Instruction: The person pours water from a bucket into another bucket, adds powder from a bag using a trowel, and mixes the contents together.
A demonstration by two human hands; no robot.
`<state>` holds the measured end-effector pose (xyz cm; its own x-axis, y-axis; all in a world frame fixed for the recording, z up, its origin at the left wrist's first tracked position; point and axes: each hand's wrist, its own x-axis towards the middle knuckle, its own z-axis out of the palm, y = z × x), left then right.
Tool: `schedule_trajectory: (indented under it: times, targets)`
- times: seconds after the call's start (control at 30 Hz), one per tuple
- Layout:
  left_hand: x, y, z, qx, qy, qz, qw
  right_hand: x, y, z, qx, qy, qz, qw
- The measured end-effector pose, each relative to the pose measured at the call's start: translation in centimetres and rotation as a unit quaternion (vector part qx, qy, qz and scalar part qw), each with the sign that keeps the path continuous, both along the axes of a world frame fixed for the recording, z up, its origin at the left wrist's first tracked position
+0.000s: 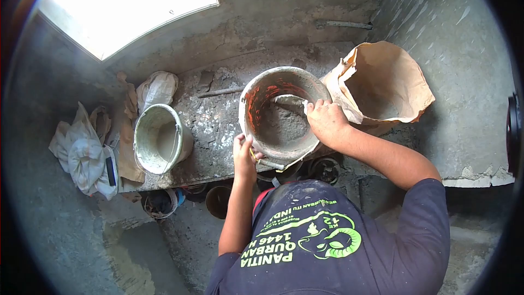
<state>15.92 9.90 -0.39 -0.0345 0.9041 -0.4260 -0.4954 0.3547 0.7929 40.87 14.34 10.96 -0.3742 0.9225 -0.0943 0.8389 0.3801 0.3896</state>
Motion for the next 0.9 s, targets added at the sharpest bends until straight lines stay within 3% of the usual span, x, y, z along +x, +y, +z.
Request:
schedule_trajectory:
  times: [0.1,0.13,0.2,0.3,0.4,0.53,0.57,0.63,0.77,0.9]
  targets:
    - [0.7,2.8,2.0,0.016,0.068,-0.001,0.998,0.1,0.5,-0.7,-0.045,-0.042,-0.013,0.998]
    - [0.8,4.1,0.5,0.078,0.083,0.011,0.993,-0.1,0.7,-0.4,-0.041,-0.041,-0.01,0.998]
    - [0.5,5.1,-0.9,0.103,0.111,0.012,0.988,-0.7,1.0,0.1,-0.175,0.013,0.003,0.984]
    - [-0.6,6.1,-0.6,0.129,0.138,0.009,0.982,-0.7,0.9,0.4,-0.163,0.061,0.004,0.985]
    - [-2.8,7.0,-0.3,0.165,0.186,-0.035,0.968,-0.3,0.6,2.7,-0.231,0.068,-0.002,0.971]
    - [-4.5,8.5,0.9,0.12,0.393,-0.101,0.906,-1.6,-0.6,1.5,-0.214,0.086,0.029,0.973]
    - [-4.6,8.5,0.6,0.119,0.392,-0.105,0.906,-2.1,-0.8,0.1,-0.2,0.093,0.039,0.975]
    - [-4.4,8.5,0.2,0.154,0.576,-0.043,0.802,-2.7,-1.5,-0.7,-0.207,0.089,0.086,0.97]
    - [-4.3,8.1,1.2,0.16,0.533,-0.065,0.828,-2.3,-0.5,2.8,-0.201,0.03,0.005,0.979]
    - [-3.4,7.5,4.2,0.131,0.522,-0.082,0.839,-1.7,0.2,6.7,-0.184,0.06,-0.002,0.981]
